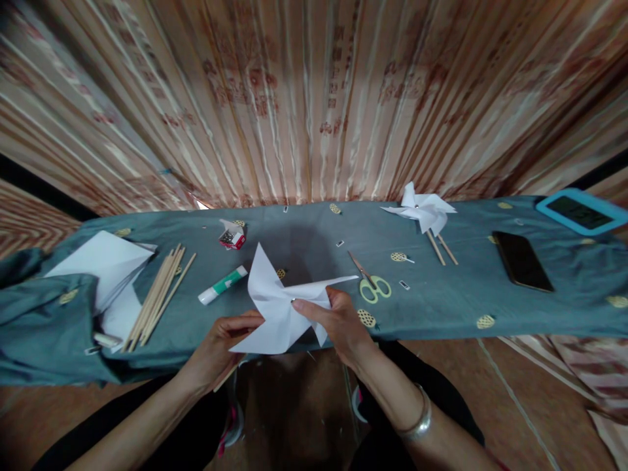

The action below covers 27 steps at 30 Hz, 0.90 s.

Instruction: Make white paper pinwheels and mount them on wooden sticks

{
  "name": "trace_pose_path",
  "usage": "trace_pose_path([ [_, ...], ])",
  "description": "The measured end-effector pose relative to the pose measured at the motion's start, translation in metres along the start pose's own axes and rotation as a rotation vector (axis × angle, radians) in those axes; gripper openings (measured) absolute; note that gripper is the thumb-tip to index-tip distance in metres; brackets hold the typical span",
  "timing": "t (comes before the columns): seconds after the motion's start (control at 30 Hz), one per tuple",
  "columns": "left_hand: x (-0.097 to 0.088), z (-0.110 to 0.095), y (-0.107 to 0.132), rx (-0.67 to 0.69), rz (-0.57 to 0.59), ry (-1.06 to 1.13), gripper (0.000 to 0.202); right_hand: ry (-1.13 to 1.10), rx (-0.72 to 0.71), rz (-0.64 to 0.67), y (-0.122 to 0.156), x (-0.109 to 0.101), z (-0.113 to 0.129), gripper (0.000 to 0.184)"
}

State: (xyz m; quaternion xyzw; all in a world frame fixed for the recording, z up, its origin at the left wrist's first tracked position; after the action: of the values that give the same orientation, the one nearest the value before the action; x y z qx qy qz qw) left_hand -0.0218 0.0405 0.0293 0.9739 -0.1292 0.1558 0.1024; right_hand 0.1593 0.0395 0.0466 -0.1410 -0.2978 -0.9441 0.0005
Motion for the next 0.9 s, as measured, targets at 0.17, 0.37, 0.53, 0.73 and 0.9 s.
trace_pose_path([
  [0.17, -0.001, 0.001, 0.0, -0.013, 0.012, -0.013, 0.024, -0.068, 0.016, 0.004, -0.005, 0.001, -0.004, 0.038],
  [0.37, -0.001, 0.003, 0.0, -0.037, -0.023, -0.018, 0.025, -0.098, -0.001, 0.05, -0.011, 0.003, -0.007, 0.035],
  [0.53, 0.001, 0.014, -0.002, -0.076, -0.069, 0.024, 0.029, -0.127, -0.004, 0.051, -0.021, -0.002, -0.004, 0.035],
  [0.73, -0.001, 0.021, -0.004, -0.069, -0.079, -0.004, 0.031, -0.17, -0.05, 0.024, -0.032, -0.009, 0.006, 0.038],
  [0.9, -0.002, 0.025, -0.007, -0.097, -0.056, -0.016, 0.037, -0.21, -0.096, 0.019, -0.036, -0.013, 0.011, 0.034],
])
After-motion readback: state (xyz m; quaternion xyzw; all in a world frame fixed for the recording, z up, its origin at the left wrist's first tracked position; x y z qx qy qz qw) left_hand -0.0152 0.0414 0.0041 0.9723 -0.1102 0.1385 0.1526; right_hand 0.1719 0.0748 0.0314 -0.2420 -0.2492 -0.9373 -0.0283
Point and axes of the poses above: each hand's wrist, its own y-axis away from the middle knuckle, its own x-axis out of the palm, z = x × y, the point moved 4 cm from there along -y, towards the middle knuckle, and after that the axes turned 13 degrees about x, right-handed, at the moved point
